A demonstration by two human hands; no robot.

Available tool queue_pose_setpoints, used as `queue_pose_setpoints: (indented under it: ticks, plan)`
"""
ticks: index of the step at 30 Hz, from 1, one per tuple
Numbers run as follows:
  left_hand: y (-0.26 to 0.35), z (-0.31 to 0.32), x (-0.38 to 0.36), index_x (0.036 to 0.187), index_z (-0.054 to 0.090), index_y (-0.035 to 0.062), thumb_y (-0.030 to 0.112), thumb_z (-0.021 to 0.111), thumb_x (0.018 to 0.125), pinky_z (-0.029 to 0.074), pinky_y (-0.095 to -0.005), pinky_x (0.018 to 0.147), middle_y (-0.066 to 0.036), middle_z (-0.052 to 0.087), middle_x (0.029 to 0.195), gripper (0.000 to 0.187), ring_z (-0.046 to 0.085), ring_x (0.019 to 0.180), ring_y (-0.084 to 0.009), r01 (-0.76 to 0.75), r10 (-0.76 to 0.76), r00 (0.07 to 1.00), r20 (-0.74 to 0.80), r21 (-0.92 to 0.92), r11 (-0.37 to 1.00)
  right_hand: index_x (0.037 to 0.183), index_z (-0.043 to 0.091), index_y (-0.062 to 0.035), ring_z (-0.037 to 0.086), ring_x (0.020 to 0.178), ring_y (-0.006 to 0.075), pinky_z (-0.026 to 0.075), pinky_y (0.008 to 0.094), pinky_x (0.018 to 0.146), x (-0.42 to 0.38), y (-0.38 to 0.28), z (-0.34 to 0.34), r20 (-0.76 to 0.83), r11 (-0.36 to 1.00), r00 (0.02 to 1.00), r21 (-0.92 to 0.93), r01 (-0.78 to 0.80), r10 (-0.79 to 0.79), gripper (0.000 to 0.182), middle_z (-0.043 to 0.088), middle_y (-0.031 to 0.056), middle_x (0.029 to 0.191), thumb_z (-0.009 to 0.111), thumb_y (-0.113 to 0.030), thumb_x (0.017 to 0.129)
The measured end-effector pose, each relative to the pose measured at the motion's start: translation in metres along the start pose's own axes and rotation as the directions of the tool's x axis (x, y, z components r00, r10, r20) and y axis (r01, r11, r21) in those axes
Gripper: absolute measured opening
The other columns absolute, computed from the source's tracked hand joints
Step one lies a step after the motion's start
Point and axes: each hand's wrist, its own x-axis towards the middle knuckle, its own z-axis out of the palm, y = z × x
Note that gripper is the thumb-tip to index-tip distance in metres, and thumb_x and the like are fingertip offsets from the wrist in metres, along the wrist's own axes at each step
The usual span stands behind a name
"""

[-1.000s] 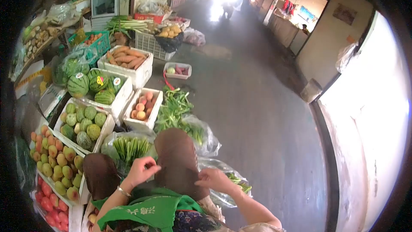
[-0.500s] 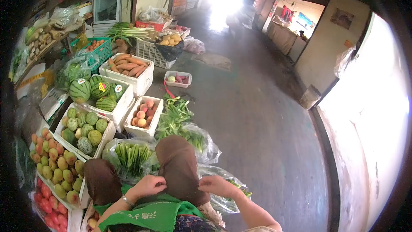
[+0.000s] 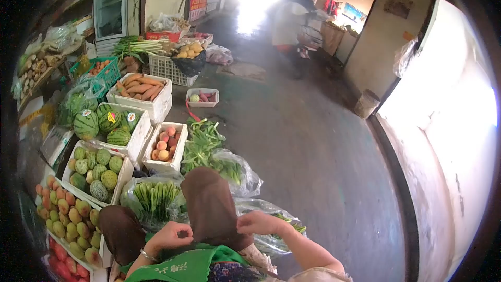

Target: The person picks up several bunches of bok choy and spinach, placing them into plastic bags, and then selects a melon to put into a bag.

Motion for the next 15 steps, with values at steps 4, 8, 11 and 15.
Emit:
queue_pose_setpoints:
  ticks: [4, 8, 11, 15]
  plan:
    - [0.005, -0.002, -0.004, 0.082, 0.062, 0.0036, 0.014, 0.068, 0.082, 0.041, -0.023, 0.056, 0.001, 0.06, 0.068, 0.012, 0.049, 0.063, -0.005, -0.062, 0.062, 0.998, -0.024, -0.026, 0.998, 0.099, 0.064, -0.003, 0.059, 0.084, 0.0125, 0.049, 0.0302, 0.078, 0.003, 0.003, -0.005, 0.039, 0.999, 0.999, 0.044, -0.029, 0.028, 0.02, 0.064, 0.0037, 0.087, 0.06, -0.021, 0.091]
    - [0.002, 0.0, -0.004, 0.083, 0.063, 0.0037, 0.017, 0.069, 0.082, 0.041, -0.0227, 0.058, 0.002, 0.06, 0.071, 0.014, 0.048, 0.065, -0.0043, -0.035, 0.033, 0.999, -0.028, -0.073, 0.997, 0.099, 0.064, -0.003, 0.059, 0.084, 0.0115, 0.049, 0.0291, 0.076, 0.003, 0.0, -0.003, -0.123, 0.997, 0.992, 0.082, 0.001, 0.009, 0.02, 0.064, 0.0032, 0.087, 0.06, -0.021, 0.091]
    - [0.0, 0.0, -0.005, 0.084, 0.064, 0.0036, 0.019, 0.07, 0.082, 0.041, -0.0221, 0.058, 0.003, 0.061, 0.074, 0.016, 0.048, 0.065, -0.0036, -0.055, 0.052, 0.998, -0.036, -0.082, 0.995, 0.1, 0.064, -0.0025, 0.058, 0.083, 0.0108, 0.048, 0.029, 0.077, 0.009, 0.002, -0.002, -0.19, 0.972, 0.98, 0.236, -0.013, 0.059, 0.02, 0.065, 0.0034, 0.087, 0.061, -0.02, 0.091]
    - [-0.011, 0.002, -0.002, 0.086, 0.066, 0.0026, 0.015, 0.069, 0.083, 0.044, -0.0225, 0.062, 0.001, 0.064, 0.077, 0.014, 0.054, 0.068, -0.0047, -0.162, 0.145, 0.982, -0.122, -0.153, 0.975, 0.101, 0.064, -0.0022, 0.059, 0.083, 0.0097, 0.049, 0.0281, 0.076, 0.016, 0.001, -0.001, -0.264, 0.962, 0.963, 0.273, 0.02, 0.055, 0.018, 0.065, 0.0014, 0.087, 0.064, -0.017, 0.09]
